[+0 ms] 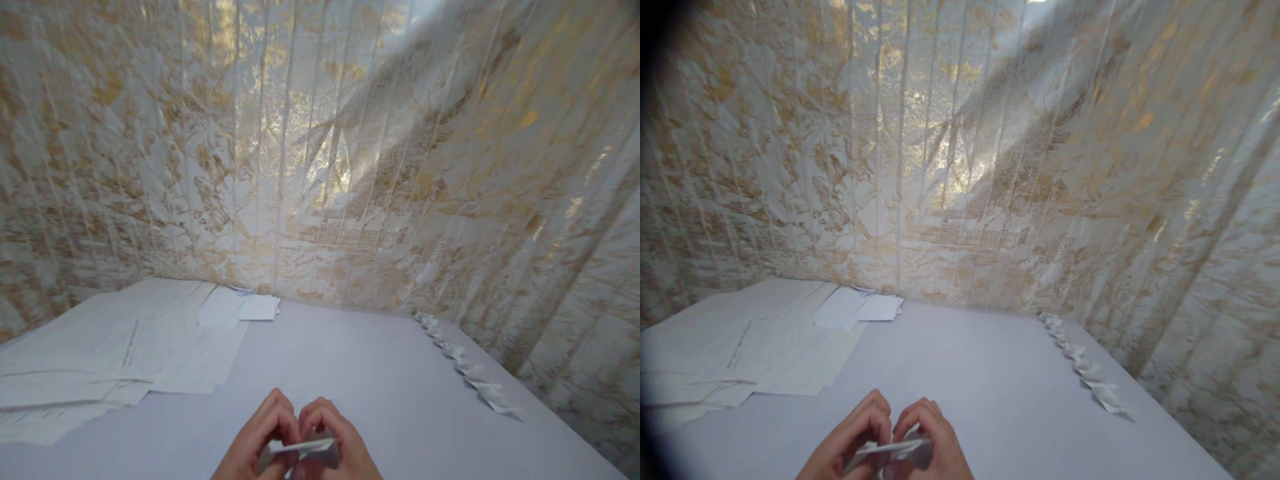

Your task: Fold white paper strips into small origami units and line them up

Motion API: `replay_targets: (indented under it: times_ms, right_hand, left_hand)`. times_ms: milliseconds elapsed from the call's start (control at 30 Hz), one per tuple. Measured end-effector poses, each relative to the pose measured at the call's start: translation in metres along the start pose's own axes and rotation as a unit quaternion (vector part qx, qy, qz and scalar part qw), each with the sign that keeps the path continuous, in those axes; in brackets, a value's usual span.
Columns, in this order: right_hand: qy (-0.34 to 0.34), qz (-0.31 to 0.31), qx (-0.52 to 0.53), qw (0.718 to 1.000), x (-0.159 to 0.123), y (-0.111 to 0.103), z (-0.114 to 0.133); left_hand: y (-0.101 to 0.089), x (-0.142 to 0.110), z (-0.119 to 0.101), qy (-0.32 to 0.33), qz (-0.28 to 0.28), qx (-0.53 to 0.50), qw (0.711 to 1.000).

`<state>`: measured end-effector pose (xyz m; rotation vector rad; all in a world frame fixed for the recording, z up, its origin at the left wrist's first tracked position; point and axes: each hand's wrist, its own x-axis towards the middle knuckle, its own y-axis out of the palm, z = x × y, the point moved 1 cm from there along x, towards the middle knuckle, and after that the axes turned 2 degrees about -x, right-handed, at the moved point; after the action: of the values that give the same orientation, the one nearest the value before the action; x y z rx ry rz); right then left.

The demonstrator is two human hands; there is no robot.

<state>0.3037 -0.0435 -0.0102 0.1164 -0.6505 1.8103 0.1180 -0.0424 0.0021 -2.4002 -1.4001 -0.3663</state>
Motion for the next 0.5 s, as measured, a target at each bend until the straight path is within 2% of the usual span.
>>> replay_targets:
  times_ms: [67, 133, 200, 267, 300, 367, 500]
  right_hand:
    - [-0.051, -0.030, -0.019, 0.998, 0.000, -0.002, 0.000]
    - [-0.128, -0.051, -0.118, 0.983, -0.001, -0.006, -0.004]
    - [-0.203, -0.060, -0.282, 0.936, -0.001, -0.012, -0.010]
    - [-0.233, -0.038, -0.430, 0.871, -0.002, -0.015, -0.016]
    - [-0.224, -0.019, -0.477, 0.850, -0.002, -0.015, -0.019]
    - [-0.173, 0.041, -0.520, 0.835, -0.002, -0.015, -0.023]
    - [-0.087, 0.156, -0.492, 0.852, -0.002, -0.015, -0.020]
  left_hand:
    - [0.000, 0.002, 0.000, -0.001, -0.012, -0.011, 1.000]
    - [0.000, 0.001, 0.004, 0.007, -0.025, 0.025, 0.999]
    - [0.000, -0.001, 0.009, 0.014, -0.049, 0.099, 0.994]
    - [0.001, -0.004, 0.014, 0.007, -0.051, 0.188, 0.981]
    - [0.002, -0.005, 0.016, -0.007, -0.039, 0.233, 0.972]
    - [0.005, -0.005, 0.017, -0.048, 0.009, 0.312, 0.949]
    - [0.006, -0.001, 0.013, -0.109, 0.067, 0.408, 0.904]
